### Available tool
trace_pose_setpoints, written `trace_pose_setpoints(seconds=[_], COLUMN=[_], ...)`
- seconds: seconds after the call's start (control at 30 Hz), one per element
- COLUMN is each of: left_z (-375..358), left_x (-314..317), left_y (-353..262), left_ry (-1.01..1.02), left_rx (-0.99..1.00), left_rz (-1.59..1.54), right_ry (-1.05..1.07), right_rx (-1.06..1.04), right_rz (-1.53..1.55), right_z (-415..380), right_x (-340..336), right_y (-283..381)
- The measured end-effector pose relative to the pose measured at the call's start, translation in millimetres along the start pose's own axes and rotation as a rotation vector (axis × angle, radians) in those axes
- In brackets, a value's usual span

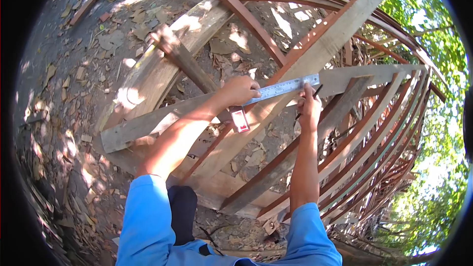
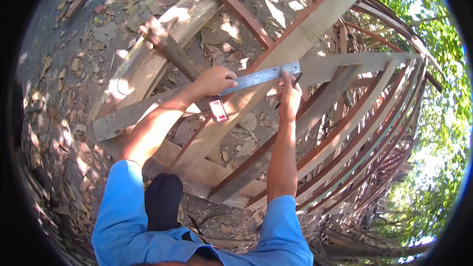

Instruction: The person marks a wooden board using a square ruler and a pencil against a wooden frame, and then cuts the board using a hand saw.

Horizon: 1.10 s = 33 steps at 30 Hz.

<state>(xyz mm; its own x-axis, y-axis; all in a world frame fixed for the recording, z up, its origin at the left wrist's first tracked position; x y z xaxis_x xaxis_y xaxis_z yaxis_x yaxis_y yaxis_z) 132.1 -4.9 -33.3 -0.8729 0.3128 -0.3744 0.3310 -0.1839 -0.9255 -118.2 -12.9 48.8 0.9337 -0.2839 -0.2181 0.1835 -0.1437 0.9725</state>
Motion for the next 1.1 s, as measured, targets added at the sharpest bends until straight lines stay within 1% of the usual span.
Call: trace_pose_setpoints(seconds=[0.07,0.13,0.2,0.23,0.27,0.4,0.5,0.6,0.7,0.8,0.97,1.1], left_z=[2.2,3.8,5.7,8.5,12.2,23.4,36.4,43.0,43.4,45.8,42.6,42.7], left_x=[-1.7,-0.4,1.1,2.3,4.5,-4.1,-1.9,-0.5,0.8,5.1,3.9,2.4], left_y=[0.7,2.0,3.8,4.8,4.1,-27.9,-31.5,-26.7,-23.9,-20.3,-23.4,-23.8], left_ry=[0.001,0.028,0.013,0.003,-0.004,0.023,0.010,0.049,0.008,0.029,0.035,0.011], left_rx=[0.016,0.024,0.055,0.054,0.054,0.008,0.081,0.110,0.194,0.146,0.076,0.093], left_rz=[0.027,0.067,0.051,0.055,0.058,0.139,0.149,0.148,0.121,0.100,0.092,0.045], right_ry=[-0.037,-0.018,-0.089,-0.093,-0.082,-0.072,-0.068,-0.029,-0.008,0.015,-0.004,-0.031], right_rx=[-0.015,0.001,-0.036,-0.079,-0.072,-0.048,-0.021,0.002,0.000,0.004,0.010,0.003], right_rz=[0.011,0.052,-0.031,-0.079,-0.074,-0.074,-0.102,-0.062,-0.032,-0.008,0.034,0.057], right_z=[12.4,15.4,11.0,10.8,13.3,9.4,3.7,8.5,18.2,17.1,16.3,15.5], right_x=[-0.2,-1.8,3.2,4.6,2.3,7.2,10.9,7.2,-0.9,-3.1,-1.9,1.9], right_y=[-0.3,-2.9,0.9,2.3,-0.1,3.9,11.7,9.5,1.5,2.4,3.5,8.5])
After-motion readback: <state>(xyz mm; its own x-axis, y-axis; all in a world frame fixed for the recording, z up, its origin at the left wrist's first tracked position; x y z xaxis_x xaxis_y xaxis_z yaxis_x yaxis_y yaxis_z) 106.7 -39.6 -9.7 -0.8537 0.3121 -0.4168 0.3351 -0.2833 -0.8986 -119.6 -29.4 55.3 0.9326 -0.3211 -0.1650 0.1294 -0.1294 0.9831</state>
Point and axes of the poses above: each hand's wrist, its own z-axis towards the middle knuckle, its own x-axis out of the palm, y = z × x, the point moved 2 cm from there along z, towards the middle knuckle
